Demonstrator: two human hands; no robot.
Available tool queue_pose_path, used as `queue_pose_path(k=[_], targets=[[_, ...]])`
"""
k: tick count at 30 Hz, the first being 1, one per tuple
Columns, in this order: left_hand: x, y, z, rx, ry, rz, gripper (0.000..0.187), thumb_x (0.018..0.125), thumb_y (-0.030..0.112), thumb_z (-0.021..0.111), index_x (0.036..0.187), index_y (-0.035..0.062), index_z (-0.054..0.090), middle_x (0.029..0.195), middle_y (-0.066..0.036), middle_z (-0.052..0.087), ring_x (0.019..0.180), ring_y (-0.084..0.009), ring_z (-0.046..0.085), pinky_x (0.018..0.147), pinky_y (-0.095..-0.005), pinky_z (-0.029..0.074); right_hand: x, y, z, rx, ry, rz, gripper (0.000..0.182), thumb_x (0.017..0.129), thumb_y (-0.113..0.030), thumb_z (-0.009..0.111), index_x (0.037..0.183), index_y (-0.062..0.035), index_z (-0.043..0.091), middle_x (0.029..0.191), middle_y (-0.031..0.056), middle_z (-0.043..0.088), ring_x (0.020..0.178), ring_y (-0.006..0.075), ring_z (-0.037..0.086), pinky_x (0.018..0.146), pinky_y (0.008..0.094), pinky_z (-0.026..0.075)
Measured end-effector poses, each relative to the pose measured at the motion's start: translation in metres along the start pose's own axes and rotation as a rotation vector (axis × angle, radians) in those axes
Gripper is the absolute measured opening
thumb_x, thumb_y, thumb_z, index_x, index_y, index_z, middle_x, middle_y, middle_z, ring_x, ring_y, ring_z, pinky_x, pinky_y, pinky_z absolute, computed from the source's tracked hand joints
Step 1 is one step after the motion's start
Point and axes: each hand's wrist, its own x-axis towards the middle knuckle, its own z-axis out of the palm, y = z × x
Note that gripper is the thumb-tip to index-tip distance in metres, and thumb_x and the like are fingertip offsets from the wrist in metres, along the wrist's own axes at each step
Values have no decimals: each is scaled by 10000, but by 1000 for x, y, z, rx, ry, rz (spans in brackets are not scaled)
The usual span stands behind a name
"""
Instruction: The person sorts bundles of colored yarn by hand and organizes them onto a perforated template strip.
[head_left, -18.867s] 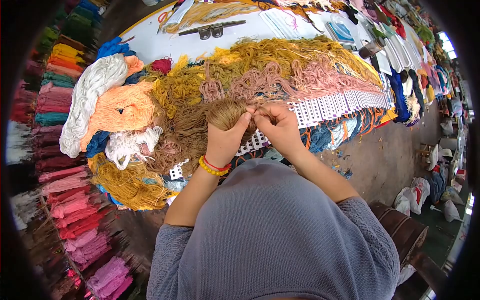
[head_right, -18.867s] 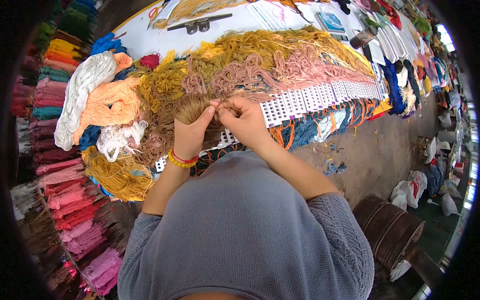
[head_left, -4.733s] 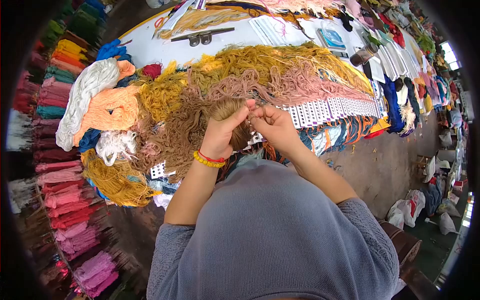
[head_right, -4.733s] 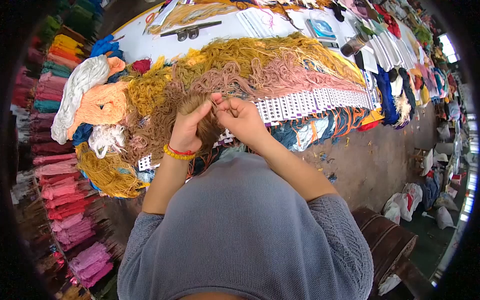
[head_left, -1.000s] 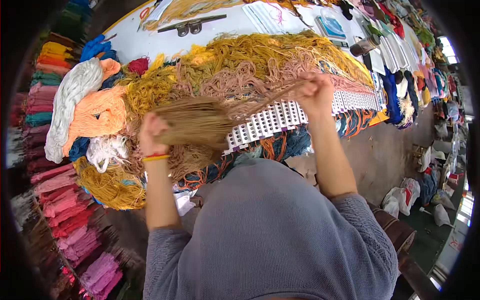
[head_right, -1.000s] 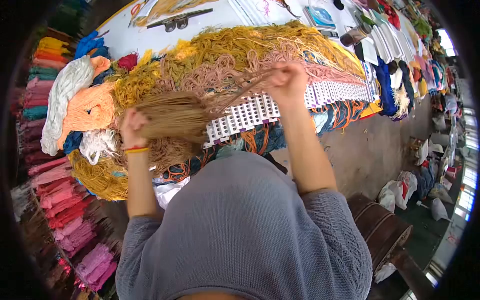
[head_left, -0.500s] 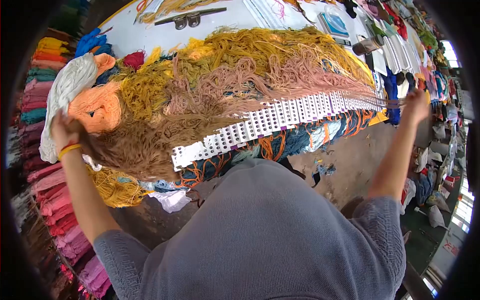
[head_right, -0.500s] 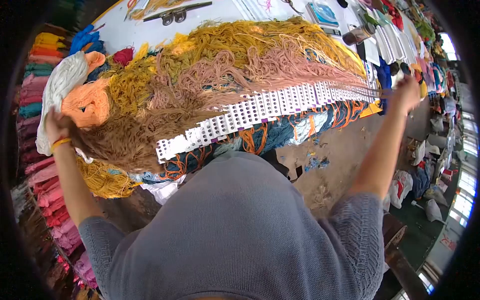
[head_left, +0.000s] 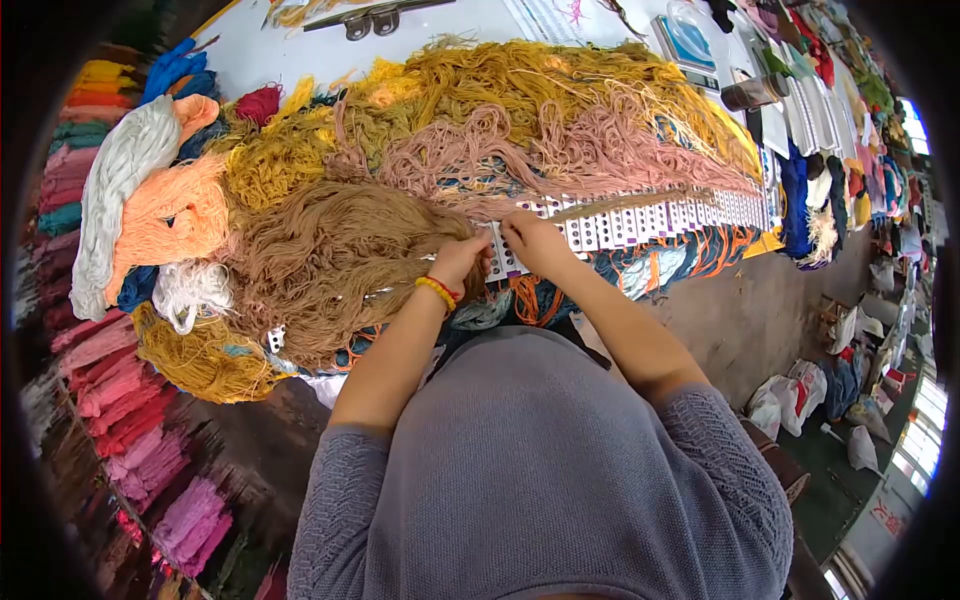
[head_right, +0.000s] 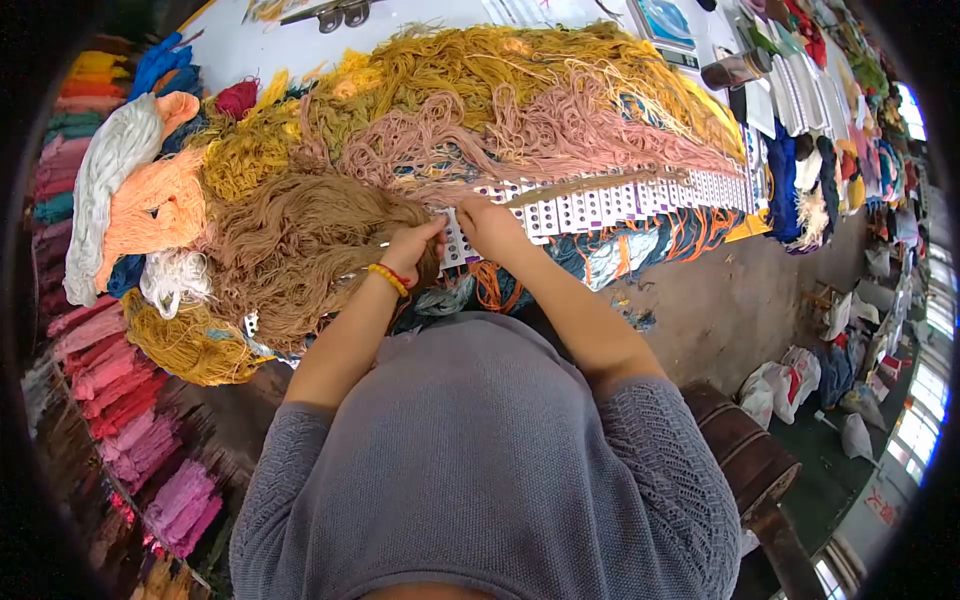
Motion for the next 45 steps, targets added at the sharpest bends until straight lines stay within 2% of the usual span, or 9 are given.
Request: queue_pose_path(k=[6,9,19,23,25,31,38,44,45], targets=[[13,1,8,62,110,3,223,768,203,616,652,24,552,563,-31,514,484,-119,480,448,-250,390,1,8,7,-251,-80,-5,124,810,-156,477,837,-39,509,765,172,572,686,354,561,586,416,454],[22,-3,16,201,171,199,87,745,87,568,701,12,570,625,-55,559,513,-132,528,439,-249,391,2,-5,0,-394,-147,35,143,810,-160,464,894,-45,459,732,172,585,652,351,575,555,425,461],[40,-9,15,171,93,251,37,712,2,569,747,-9,563,677,-52,577,562,-150,563,481,-251,437,3,-9,0,-563,-264,71,252,793,-178,472,955,-5,387,646,176,591,581,339,591,492,430,463],[44,-11,14,255,94,280,45,683,-13,584,724,-19,568,669,-52,583,542,-159,554,489,-264,441,8,-2,7,-500,-215,186,221,803,-177,463,942,-9,426,660,178,595,597,338,592,510,421,464],[47,-14,12,280,114,279,43,680,-13,581,720,-21,570,662,-54,583,535,-159,551,490,-266,439,12,5,12,-230,-7,164,219,794,-213,496,904,-24,478,684,171,600,644,325,599,566,406,465],[0,23,9,839,334,364,115,699,72,576,666,-33,610,513,-48,555,475,-153,543,439,-262,416,5,-5,-17,-141,-146,388,337,748,-269,573,976,-40,478,754,167,600,702,312,591,638,374,454],[21,9,-30,512,5,329,191,714,69,631,835,-59,556,650,-45,579,534,-103,529,497,-251,426,-1,6,-10,-104,-202,386,323,756,-260,575,985,-58,472,770,159,599,708,309,590,635,385,449],[13,17,-12,561,155,245,241,698,133,676,820,-53,584,679,-54,591,552,-108,530,517,-256,432,-5,15,-4,-71,-107,274,307,746,-239,589,971,-64,476,725,144,592,670,307,587,606,389,447],[26,3,-18,612,198,357,266,687,155,694,822,-52,595,696,-52,596,572,-104,533,526,-238,427,-6,15,-4,-70,-105,274,307,746,-239,589,971,-64,476,725,144,592,670,307,587,606,389,447]])
